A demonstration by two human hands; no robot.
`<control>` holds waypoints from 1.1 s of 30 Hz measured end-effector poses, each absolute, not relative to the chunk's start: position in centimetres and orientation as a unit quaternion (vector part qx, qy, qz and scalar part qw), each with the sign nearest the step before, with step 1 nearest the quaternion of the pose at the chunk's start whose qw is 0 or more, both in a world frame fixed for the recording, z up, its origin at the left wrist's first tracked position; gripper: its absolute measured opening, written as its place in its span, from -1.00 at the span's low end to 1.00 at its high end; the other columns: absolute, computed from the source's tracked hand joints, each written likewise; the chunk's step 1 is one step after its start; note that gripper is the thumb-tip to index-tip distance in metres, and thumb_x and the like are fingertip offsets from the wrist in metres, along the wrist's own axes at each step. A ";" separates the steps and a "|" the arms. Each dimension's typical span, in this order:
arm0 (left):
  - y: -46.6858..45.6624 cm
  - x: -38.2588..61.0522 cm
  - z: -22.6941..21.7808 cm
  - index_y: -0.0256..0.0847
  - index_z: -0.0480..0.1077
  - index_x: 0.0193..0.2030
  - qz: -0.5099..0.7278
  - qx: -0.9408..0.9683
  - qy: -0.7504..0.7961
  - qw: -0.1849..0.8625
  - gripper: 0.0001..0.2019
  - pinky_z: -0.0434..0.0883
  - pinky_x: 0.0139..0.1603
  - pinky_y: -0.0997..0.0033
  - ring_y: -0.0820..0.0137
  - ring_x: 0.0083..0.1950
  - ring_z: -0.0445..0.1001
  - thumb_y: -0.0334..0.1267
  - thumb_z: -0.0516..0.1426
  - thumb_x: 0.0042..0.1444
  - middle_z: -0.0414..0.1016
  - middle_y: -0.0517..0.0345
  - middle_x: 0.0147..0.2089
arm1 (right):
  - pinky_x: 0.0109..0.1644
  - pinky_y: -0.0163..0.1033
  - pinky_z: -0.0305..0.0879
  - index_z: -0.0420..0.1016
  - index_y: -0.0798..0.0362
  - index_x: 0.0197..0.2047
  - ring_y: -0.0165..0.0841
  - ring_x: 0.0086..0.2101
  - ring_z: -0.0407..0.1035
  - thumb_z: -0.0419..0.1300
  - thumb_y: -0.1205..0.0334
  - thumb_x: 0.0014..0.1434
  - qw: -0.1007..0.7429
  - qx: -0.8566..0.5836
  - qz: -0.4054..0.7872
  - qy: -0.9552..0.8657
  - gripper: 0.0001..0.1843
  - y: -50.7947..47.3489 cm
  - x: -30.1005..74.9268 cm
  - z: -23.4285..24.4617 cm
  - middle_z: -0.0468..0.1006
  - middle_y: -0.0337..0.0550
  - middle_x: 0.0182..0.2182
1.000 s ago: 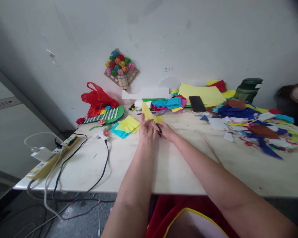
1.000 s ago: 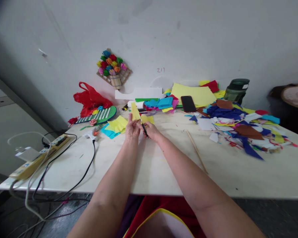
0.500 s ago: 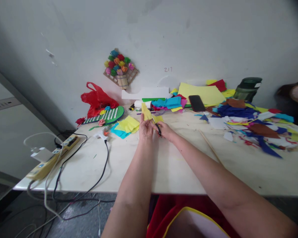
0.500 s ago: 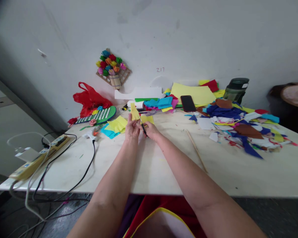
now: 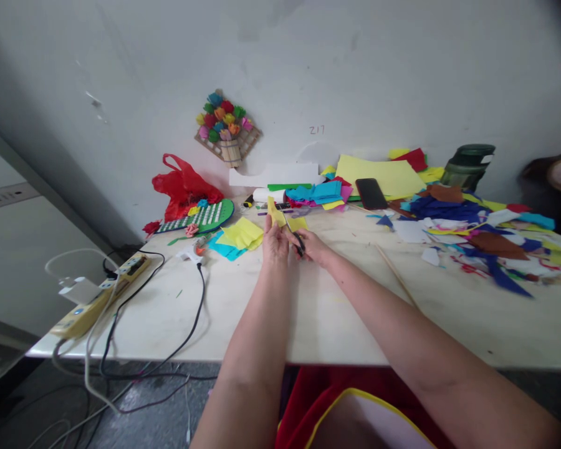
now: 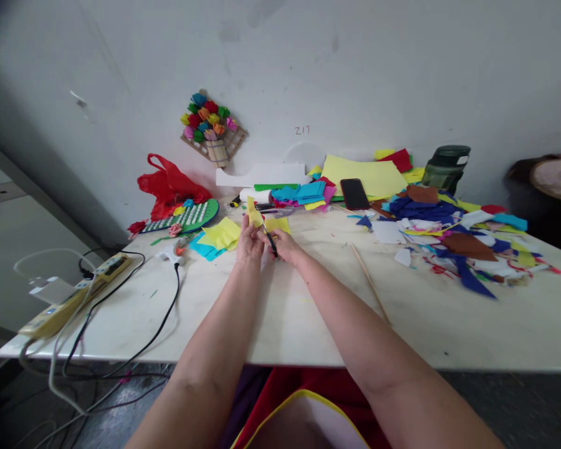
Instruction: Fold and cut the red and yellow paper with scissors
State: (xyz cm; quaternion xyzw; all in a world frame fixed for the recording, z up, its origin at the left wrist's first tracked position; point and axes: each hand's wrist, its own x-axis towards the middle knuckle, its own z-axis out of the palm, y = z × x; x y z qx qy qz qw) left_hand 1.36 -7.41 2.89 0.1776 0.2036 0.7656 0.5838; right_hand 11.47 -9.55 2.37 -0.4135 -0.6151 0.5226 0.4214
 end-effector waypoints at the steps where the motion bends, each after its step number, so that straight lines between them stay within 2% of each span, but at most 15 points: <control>1: -7.5 1.4 3.0 -0.03 0.20 0.11 0.765 0.177 0.205 0.584 -0.51 0.31 -0.46 0.71 0.64 -0.51 0.34 -0.57 -0.04 0.08 0.45 0.22 -0.37 | -0.80 -0.46 -0.10 0.20 0.05 -0.42 -0.54 -0.75 0.21 0.14 -0.11 0.01 0.424 -0.407 0.528 -0.612 -0.62 -9.6 11.5 2.4 0.33 -0.36 -0.69; 8: -8.1 1.8 3.3 -0.04 0.17 0.14 0.758 0.185 0.192 0.596 -0.49 0.34 -0.42 0.70 0.63 -0.48 0.38 -0.58 -0.05 0.08 0.48 0.18 -0.30 | -0.80 -0.47 -0.10 0.19 0.06 -0.42 -0.54 -0.74 0.22 0.09 -0.05 0.08 0.435 -0.390 0.539 -0.607 -0.67 -9.7 11.8 2.6 0.34 -0.33 -0.67; 16: -8.4 2.1 3.7 -0.06 0.20 0.13 0.753 0.189 0.210 0.595 -0.50 0.31 -0.41 0.75 0.68 -0.53 0.33 -0.59 -0.05 0.08 0.45 0.21 -0.37 | -0.79 -0.47 -0.09 0.20 0.07 -0.42 -0.53 -0.74 0.23 0.10 -0.11 0.04 0.449 -0.384 0.533 -0.605 -0.62 -9.3 11.9 2.3 0.33 -0.33 -0.69; 24: -8.5 2.1 3.6 -0.01 0.14 0.16 0.740 0.220 0.218 0.597 -0.46 0.33 -0.46 0.66 0.62 -0.59 0.33 -0.56 -0.05 0.07 0.44 0.23 -0.41 | -0.79 -0.45 -0.09 0.19 0.05 -0.43 -0.54 -0.74 0.20 0.12 -0.10 0.01 0.467 -0.384 0.523 -0.600 -0.63 -9.3 11.8 2.2 0.32 -0.36 -0.69; 28: -8.5 2.1 3.5 0.01 0.14 0.16 0.733 0.230 0.227 0.598 -0.48 0.36 -0.45 0.60 0.57 -0.54 0.38 -0.53 -0.04 0.08 0.44 0.21 -0.39 | -0.79 -0.44 -0.09 0.20 0.05 -0.43 -0.54 -0.75 0.18 0.14 -0.10 0.00 0.470 -0.389 0.510 -0.606 -0.63 -9.2 11.7 2.3 0.31 -0.37 -0.70; 33: -7.9 1.9 3.3 0.00 0.18 0.13 0.755 0.206 0.222 0.582 -0.47 0.37 -0.31 0.60 0.58 -0.40 0.42 -0.57 -0.04 0.06 0.46 0.18 -0.31 | -0.81 -0.43 -0.12 0.20 0.05 -0.43 -0.54 -0.78 0.15 0.21 -0.04 -0.05 0.483 -0.391 0.514 -0.592 -0.65 -9.1 11.5 2.3 0.27 -0.40 -0.73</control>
